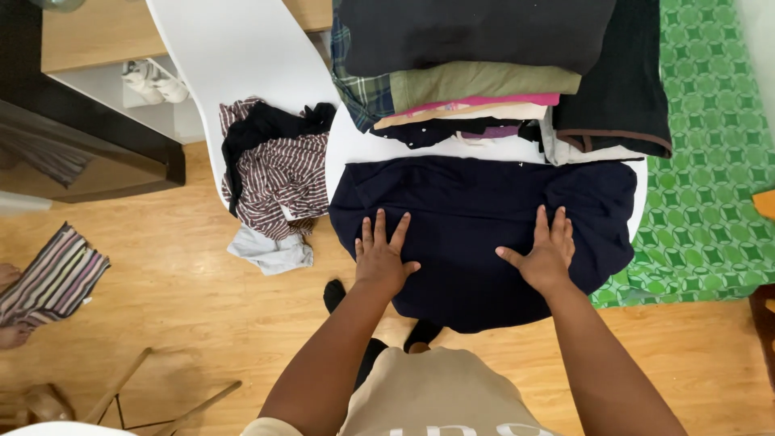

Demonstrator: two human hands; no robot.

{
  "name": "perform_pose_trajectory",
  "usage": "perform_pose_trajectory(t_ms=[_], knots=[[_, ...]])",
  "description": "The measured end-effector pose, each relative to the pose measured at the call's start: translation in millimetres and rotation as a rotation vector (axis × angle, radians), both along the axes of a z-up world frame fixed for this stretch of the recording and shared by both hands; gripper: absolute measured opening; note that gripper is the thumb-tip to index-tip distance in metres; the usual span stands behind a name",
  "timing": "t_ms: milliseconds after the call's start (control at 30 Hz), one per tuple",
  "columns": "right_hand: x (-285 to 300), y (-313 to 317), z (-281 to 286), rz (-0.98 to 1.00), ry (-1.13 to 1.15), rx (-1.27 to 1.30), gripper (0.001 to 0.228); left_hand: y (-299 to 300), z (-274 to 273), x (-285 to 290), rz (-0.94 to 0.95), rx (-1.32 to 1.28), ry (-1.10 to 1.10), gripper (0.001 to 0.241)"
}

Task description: The person folds several pieces of clothing on a white table, including a dark blue top, a white checkered shirt, a black top, and a striped shirt. They smooth each item, fold it into a compact rectangle, and place it on a growing stack.

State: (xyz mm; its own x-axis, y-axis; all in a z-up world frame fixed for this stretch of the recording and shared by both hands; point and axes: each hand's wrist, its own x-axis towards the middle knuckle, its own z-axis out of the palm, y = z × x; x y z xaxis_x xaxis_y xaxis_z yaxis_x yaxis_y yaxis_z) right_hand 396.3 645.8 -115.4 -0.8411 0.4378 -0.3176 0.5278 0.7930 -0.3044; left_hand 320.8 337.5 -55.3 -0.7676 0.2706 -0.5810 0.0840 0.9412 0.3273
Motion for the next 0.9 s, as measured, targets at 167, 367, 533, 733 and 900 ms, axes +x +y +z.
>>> perform_pose_trajectory(t_ms=[167,367,533,733,900], knots=[[-22.7,-4.2,7.0,0.082,-0.07,-0.002,0.127,-5.4,-3.6,-9.2,0.013,-0.027,0.027,0.098],[-34.3,1.3,11.8,0.254,0.062,-0.069,0.114,-18.0,-15.5,-23.1,0.082,-0.003,0.12,0.097],[-4.8,-1.5,33.0,0.226,0.325,-0.302,0.079,-26.5,-29.7,-25.0,0.089,0.049,0.185,0.093],[69.3,-23.6,17.7,0.132,0.592,0.03,0.051,-9.7,-43.8,30.3,0.05,0.184,0.646,0.08],[92.0,-50.1,3.4,0.202,0.323,0.235,0.064,20.1,-9.5,74.2,-0.4,0.174,0.21,0.067]])
